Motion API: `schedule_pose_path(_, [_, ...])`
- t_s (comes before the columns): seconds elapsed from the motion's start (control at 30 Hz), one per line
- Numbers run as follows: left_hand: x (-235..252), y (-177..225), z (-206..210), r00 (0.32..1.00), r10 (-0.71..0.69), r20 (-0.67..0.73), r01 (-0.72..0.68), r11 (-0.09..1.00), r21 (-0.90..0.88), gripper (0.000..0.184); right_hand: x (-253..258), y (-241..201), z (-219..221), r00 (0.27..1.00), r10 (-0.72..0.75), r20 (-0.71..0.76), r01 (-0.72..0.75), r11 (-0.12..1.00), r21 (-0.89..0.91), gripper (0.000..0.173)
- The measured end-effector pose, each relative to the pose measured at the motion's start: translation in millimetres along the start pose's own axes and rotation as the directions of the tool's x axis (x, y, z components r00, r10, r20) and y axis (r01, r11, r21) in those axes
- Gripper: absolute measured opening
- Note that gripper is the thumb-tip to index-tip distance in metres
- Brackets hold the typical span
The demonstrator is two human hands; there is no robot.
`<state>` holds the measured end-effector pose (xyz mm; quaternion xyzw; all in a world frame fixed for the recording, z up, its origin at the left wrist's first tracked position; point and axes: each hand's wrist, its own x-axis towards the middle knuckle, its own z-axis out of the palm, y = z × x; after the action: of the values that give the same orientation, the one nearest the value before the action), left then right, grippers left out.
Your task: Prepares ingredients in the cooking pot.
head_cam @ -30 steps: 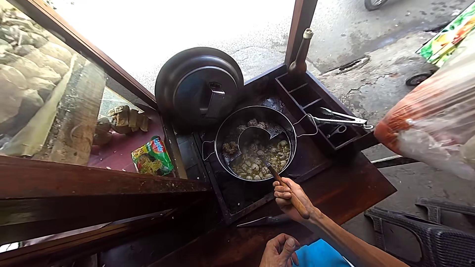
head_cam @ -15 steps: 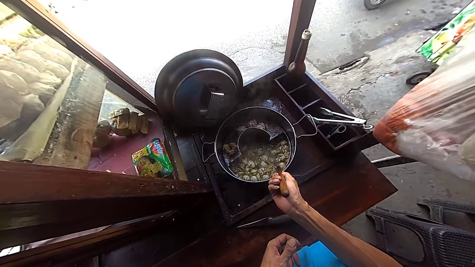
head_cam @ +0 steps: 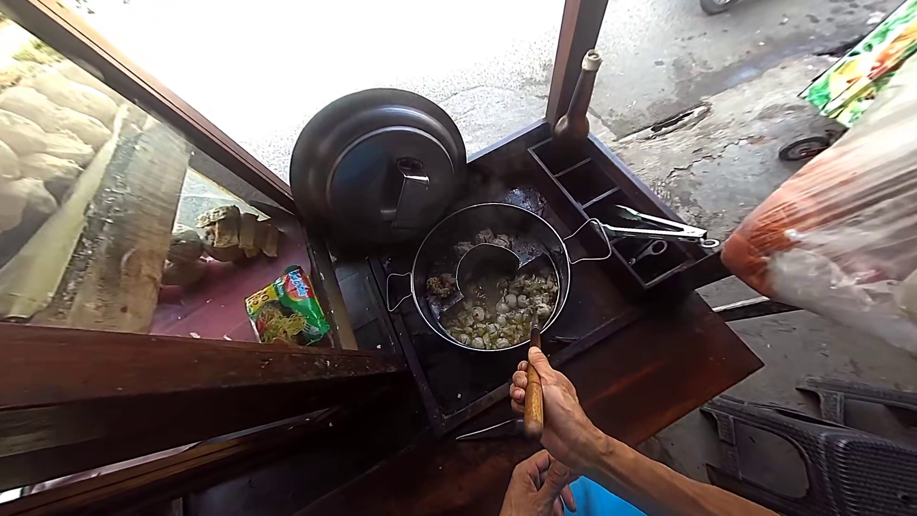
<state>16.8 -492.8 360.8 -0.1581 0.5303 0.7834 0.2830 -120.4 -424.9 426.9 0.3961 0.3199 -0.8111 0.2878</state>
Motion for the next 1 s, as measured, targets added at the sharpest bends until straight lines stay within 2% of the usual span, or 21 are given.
schedule_pose_path(0.47, [0, -4, -3, 0.999, -0.031, -0.031, 0.031, 0.999, -0.019, 0.022, -11, 4, -10, 1.000, 0.023, 0.017, -0.020, 0.989, -0.149, 0.037])
schedule_pose_path(0.73, [0, -7, -5, 1.000, -0.007, -0.011, 0.007, 0.999, -0.040, 0.019, -12, 2, -24, 0.999, 0.041, 0.032, -0.024, 0.911, -0.412, 0.029])
schedule_pose_path(0.8, [-2, -5, -5, 1.000, 0.014, -0.005, -0.014, 0.999, -0.030, 0.023, -10, -4, -32, 0.997, 0.039, 0.068, 0.000, 0.868, -0.497, 0.028])
schedule_pose_path(0.87, [-2, -5, -6, 1.000, 0.013, -0.006, -0.013, 1.000, -0.003, 0.024, -5, -12, -42, 0.991, 0.038, 0.128, 0.052, 0.777, -0.627, 0.028])
schedule_pose_path(0.93, [-2, -3, -6, 1.000, 0.018, -0.003, -0.018, 1.000, 0.016, 0.026, 2, -21, -54, 0.981, 0.049, 0.188, 0.115, 0.639, -0.761, 0.026])
schedule_pose_path(1.0, [-2, -2, -6, 1.000, 0.022, 0.002, -0.022, 0.999, 0.026, 0.028, 9, -32, -65, 0.980, 0.064, 0.190, 0.136, 0.479, -0.867, 0.025])
